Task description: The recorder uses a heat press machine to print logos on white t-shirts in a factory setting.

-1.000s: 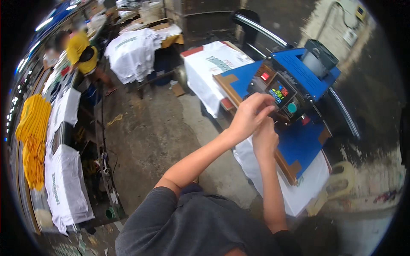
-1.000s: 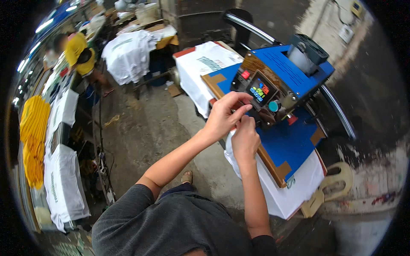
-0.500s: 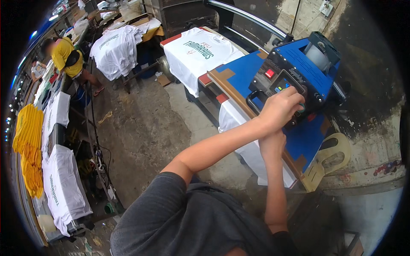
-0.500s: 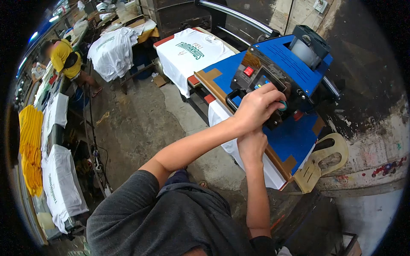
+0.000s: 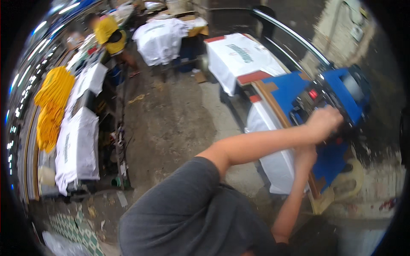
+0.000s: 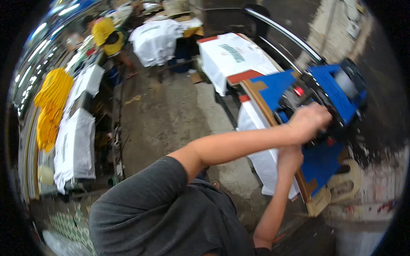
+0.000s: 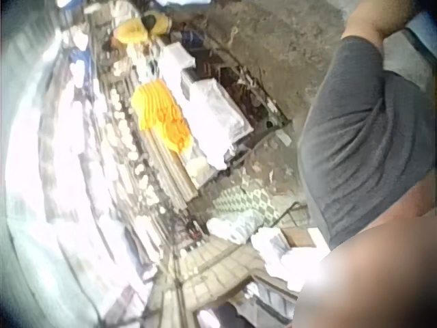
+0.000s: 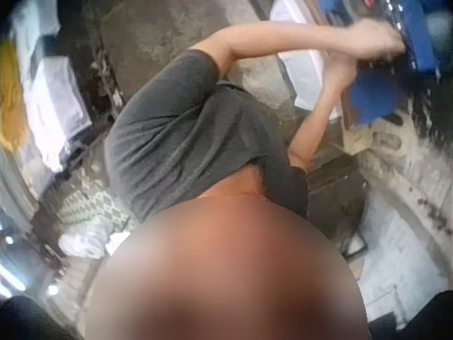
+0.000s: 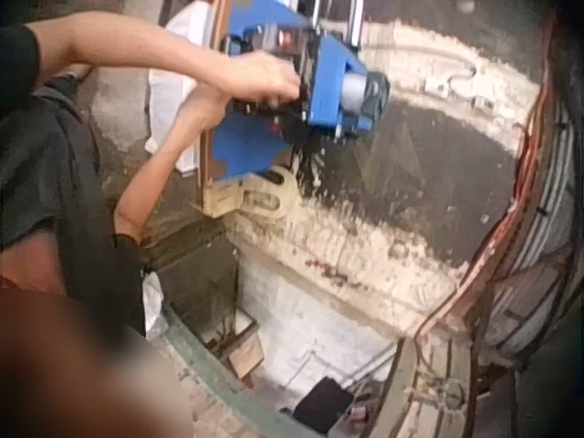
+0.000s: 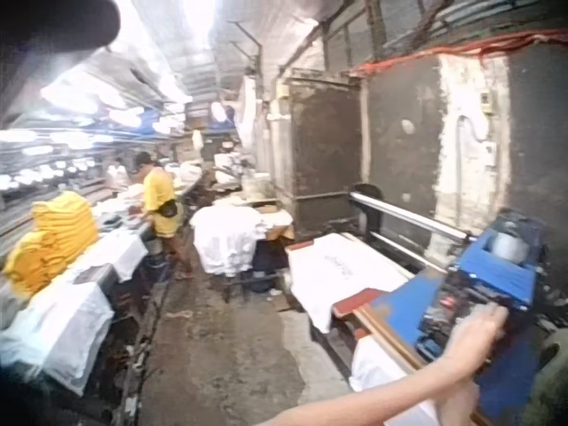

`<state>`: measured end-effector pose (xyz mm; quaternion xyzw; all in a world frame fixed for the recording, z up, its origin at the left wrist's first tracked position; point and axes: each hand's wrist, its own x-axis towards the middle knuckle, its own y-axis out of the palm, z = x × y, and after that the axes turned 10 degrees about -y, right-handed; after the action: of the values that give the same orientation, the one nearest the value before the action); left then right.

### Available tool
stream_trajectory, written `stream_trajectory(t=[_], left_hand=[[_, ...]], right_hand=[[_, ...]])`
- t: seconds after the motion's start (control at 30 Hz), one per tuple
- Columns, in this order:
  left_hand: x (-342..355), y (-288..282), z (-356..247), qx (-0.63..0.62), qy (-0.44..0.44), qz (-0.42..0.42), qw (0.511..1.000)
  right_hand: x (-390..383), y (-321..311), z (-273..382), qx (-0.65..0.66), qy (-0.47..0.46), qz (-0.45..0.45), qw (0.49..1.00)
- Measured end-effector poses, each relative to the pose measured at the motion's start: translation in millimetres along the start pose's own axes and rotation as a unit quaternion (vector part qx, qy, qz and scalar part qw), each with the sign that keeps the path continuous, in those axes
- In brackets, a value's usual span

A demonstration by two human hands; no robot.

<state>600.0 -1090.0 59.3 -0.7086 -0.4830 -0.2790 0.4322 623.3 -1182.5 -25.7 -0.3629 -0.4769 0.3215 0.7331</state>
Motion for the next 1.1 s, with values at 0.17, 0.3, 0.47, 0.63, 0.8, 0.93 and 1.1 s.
stream_trajectory(t=[0.17,0.3,0.47,0.63,0.8,0.93,1.1], left_hand=[[-1.1,12.7,-9.6,0.087,0.025,0.036,0.995],[7.1,28.1,-2.4,0.087,0.024,0.039,0.995],[6.6,47.8,-2.9,0.13,0.033,0.04,0.99],[-7.5,8.6,23.3,0.036,0.136,0.026,0.99],[-120.6,-122.8,154.7,-0.146,0.074,0.188,0.968],[-245.7,-277.0,246.9,0.107,-0.455,0.365,0.805],[-318.3,-415.0,262.0,0.169,-0.593,0.166,0.77]], right_hand=[[-11.9,-6.1,1.3,0.021,-0.052,-0.058,0.997],[-4.2,-6.9,6.9,0.017,-0.039,-0.046,0.998],[-2.5,-1.3,6.6,-0.008,-0.036,-0.009,0.999],[3.8,-15.9,39.3,0.047,0.061,-0.013,0.997],[10.5,-19.3,96.5,-0.072,-0.007,-0.162,0.984],[35.7,43.9,125.1,0.088,0.024,-0.128,0.988],[79.2,186.5,174.1,0.406,0.116,0.108,0.9]])
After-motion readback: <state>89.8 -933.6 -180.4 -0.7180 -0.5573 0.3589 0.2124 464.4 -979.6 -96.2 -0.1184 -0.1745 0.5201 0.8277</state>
